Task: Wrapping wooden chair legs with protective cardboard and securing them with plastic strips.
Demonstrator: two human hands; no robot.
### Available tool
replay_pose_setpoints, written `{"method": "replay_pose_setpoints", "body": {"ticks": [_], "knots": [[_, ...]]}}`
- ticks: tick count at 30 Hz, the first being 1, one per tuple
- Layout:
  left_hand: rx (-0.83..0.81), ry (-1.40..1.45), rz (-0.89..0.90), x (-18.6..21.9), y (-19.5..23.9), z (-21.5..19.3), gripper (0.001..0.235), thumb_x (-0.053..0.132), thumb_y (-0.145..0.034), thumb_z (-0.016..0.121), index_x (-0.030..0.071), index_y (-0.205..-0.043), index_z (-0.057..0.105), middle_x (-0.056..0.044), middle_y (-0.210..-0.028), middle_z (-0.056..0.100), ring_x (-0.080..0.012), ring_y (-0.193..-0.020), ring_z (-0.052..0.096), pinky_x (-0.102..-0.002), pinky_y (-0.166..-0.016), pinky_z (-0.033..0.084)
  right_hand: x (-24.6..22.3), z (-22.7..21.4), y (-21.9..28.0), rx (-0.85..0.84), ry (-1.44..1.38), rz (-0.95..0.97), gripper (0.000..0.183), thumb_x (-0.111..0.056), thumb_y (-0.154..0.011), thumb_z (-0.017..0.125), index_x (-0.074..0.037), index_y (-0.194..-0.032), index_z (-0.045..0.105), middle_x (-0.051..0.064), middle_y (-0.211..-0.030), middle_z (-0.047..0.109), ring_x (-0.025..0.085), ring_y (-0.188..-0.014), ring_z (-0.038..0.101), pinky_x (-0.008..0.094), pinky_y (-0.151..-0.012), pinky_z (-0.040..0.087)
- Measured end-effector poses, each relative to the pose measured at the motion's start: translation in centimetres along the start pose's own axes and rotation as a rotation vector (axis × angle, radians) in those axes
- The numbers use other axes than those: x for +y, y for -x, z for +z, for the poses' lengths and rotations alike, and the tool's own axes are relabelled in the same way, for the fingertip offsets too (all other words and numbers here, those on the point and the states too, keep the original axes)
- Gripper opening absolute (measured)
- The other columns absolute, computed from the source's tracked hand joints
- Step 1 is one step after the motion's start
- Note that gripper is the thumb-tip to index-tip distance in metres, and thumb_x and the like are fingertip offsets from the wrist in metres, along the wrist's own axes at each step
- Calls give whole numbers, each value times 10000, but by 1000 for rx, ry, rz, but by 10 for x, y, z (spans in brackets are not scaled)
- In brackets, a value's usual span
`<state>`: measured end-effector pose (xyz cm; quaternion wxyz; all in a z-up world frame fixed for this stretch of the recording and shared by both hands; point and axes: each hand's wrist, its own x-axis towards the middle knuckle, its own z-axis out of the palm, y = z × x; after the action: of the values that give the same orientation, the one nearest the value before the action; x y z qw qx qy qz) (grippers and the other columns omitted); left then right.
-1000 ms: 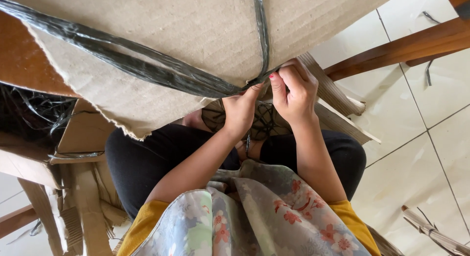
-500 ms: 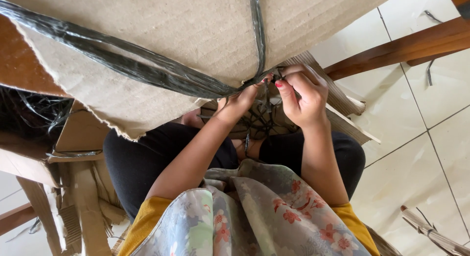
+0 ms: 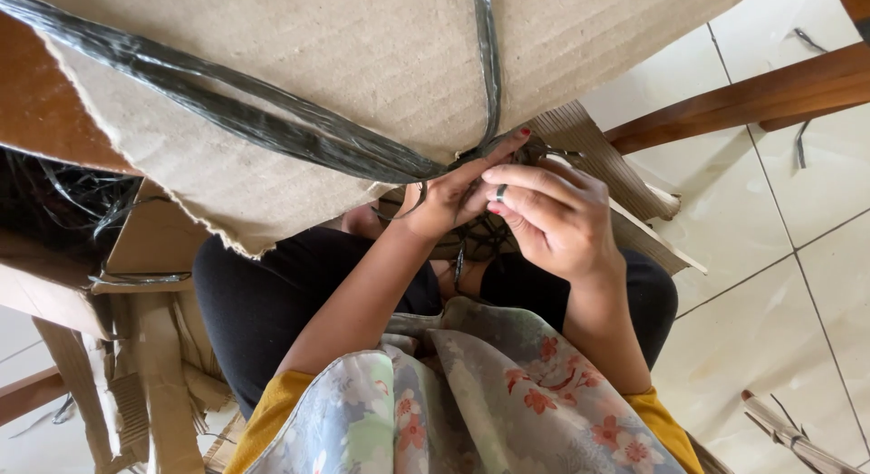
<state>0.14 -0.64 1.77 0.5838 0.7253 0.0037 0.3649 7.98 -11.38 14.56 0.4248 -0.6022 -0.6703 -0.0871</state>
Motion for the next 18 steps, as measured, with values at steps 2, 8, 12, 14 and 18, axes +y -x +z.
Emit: {"method": "replay_pose_setpoints", "body": {"ticks": [2,8,12,14,18], "knots": [[177,50,63,14,-5,6,342,246,-1019,686,78,-1316,691,-88,-1248,750,-169,-1103,753,-233,-983,582,-7,4,-7,40,-14,-16,237,-95,-998,684,23,-794,664,195,-1039,770,359,-642,660,419,-549,522],[486,-116,-46,34,-20,24,55,127,-866,830,133,-907,794,-68,-817,794,-216,-703,774,-189,-670,619,15,-9,15,150,-52,99,401,-343,-947,771,48,-1033,748,239,-1115,747,188,-609,622,300,-513,523],[371,-243,147,11,-12,3,48,99,-877,819,81,-921,811,-110,-787,783,-234,-686,777,-252,-616,593,16,-8,8,149,-41,160,294,-162,-953,806,83,-1085,711,257,-1123,727,220,-625,642,302,-525,528],[307,-354,332,9,-14,-4,98,47,-901,784,62,-993,813,-134,-860,785,-233,-637,756,-277,-623,591,20,-2,7,200,0,139,212,-82,-960,797,82,-1071,719,239,-1082,727,220,-634,649,313,-534,536],[241,-611,524,2,-17,-18,262,27,-929,702,93,-1168,790,-125,-959,780,-208,-702,756,-308,-652,610,21,2,6,214,8,171,191,-98,-979,790,62,-1064,732,217,-1034,724,238,-676,658,320,-555,538]]}}
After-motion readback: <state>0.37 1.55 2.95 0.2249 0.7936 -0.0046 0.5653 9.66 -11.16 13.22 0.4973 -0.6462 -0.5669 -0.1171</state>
